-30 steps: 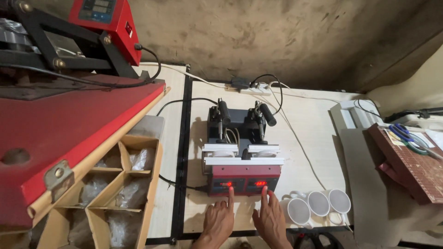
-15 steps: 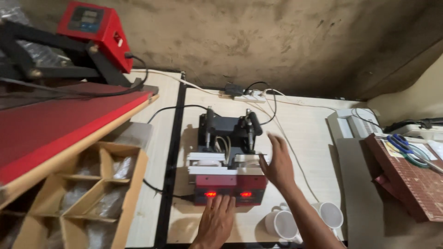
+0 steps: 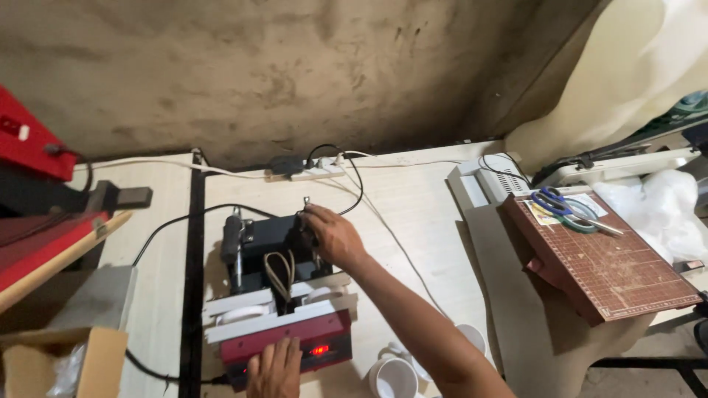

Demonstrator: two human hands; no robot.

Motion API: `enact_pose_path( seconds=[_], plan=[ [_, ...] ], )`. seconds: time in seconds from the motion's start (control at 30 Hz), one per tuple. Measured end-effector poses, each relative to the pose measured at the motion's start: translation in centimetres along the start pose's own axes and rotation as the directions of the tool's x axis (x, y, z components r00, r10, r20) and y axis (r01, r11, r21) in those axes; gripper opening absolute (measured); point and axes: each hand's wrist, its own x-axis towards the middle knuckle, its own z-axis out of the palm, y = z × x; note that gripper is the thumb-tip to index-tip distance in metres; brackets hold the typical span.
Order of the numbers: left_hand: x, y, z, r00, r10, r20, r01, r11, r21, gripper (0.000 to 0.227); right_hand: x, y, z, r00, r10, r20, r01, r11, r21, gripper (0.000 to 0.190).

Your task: The person sorts through a pile of printed paper scraps on the floor, gathering them into a plastic bag. They then move to a table with a mug heat press machine, place a printed paper onto a white mug, and operate the machine to transfer the design.

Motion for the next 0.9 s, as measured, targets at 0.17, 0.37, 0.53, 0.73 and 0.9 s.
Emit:
enact_pose_path(
  seconds=[0.17, 0.37, 0.53, 0.73, 0.9],
  plan=[
    [-0.4, -0.4, 2.1, 0.994, 0.008, 0.111, -0.012, 0.999, 0.036, 0.026, 0.6, 0.8, -0.1, 0.999, -0.014, -0.050, 0.017, 0.999, 0.048, 0.037],
    [0.5, -0.1, 1.1, 0.988, 0.119, 0.093, -0.127, 0.989, 0.077, 0.028, 2.0, 1.5, 0.1, 0.996, -0.077, 0.043, 0.078, 0.997, -0.011, 0.032],
    [0.6, -0.1, 1.6, 0.983, 0.186, -0.001, -0.184, 0.976, 0.118, 0.023, 3.0, 3.1, 0.8, 0.984, -0.017, 0.177, 0.026, 0.998, -0.049, 0.027],
    [0.0, 0.0, 2.6, 0.980, 0.199, -0.015, -0.197, 0.976, 0.095, 0.025, 13.8, 9.4, 0.3, 0.843, 0.341, 0.415, -0.407, 0.910, 0.078, 0.039],
    [-2.1, 0.1, 6.3, 0.982, 0.181, -0.060, -0.164, 0.962, 0.220, 0.013, 15.6, 12.8, 3.0, 0.878, 0.448, 0.171, -0.479, 0.808, 0.342, 0.062]
  ],
)
